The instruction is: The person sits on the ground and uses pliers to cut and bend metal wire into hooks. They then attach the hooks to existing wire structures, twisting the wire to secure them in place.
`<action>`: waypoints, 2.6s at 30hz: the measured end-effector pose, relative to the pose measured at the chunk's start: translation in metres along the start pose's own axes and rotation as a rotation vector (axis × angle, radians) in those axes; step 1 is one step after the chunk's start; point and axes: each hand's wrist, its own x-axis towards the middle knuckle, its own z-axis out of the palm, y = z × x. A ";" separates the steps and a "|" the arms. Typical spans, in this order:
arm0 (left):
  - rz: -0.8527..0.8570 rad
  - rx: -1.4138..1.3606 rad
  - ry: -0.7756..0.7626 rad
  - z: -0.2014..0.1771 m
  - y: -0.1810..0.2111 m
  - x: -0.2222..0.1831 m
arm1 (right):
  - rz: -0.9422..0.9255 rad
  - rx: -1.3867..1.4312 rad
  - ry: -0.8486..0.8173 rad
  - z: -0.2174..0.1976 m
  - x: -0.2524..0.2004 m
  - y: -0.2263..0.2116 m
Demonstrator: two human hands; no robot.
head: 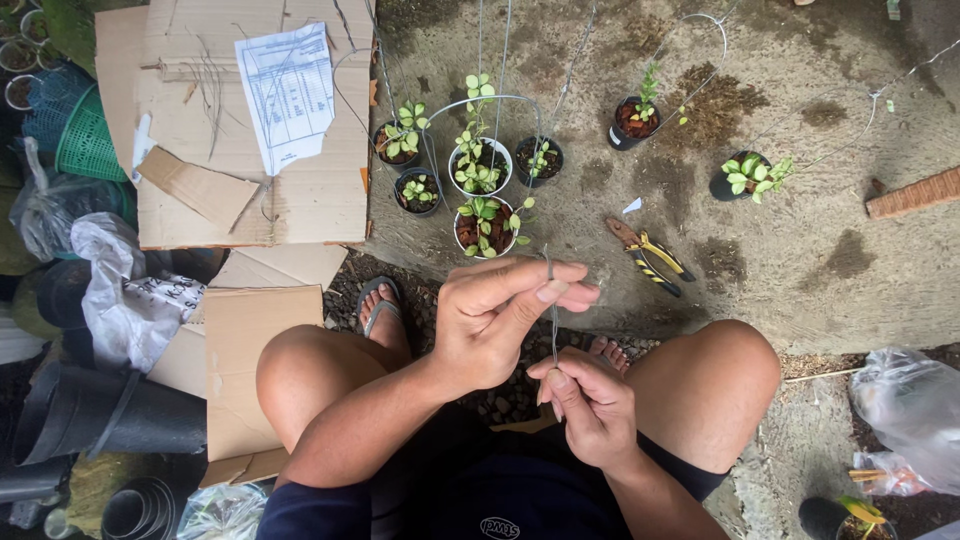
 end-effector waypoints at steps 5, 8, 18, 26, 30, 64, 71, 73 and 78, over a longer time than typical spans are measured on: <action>-0.189 -0.266 0.044 0.005 0.000 0.005 | 0.019 0.043 0.033 0.000 -0.008 0.002; -0.248 -0.341 0.069 0.000 -0.002 0.010 | 0.039 0.051 0.045 0.002 -0.010 0.006; -0.218 -0.289 0.020 -0.006 -0.004 0.009 | 0.070 0.112 0.011 0.002 -0.010 0.011; -0.286 -0.198 -0.272 -0.010 -0.009 0.008 | -0.007 0.175 0.156 -0.001 0.008 0.008; -0.337 -0.124 -0.241 -0.013 -0.010 0.005 | -0.039 0.137 0.175 0.001 0.021 0.004; -0.411 -0.275 -0.221 -0.002 -0.026 -0.005 | -0.357 0.037 0.155 -0.052 0.112 -0.092; -0.499 -0.340 -0.380 -0.021 -0.025 0.005 | -0.820 -0.604 0.231 -0.069 0.127 -0.106; -0.531 -0.333 -0.408 -0.025 -0.025 0.006 | -0.930 -0.803 0.171 -0.075 0.128 -0.109; -0.571 -0.423 -0.504 -0.032 -0.021 0.010 | -1.081 -1.183 0.032 -0.093 0.125 -0.118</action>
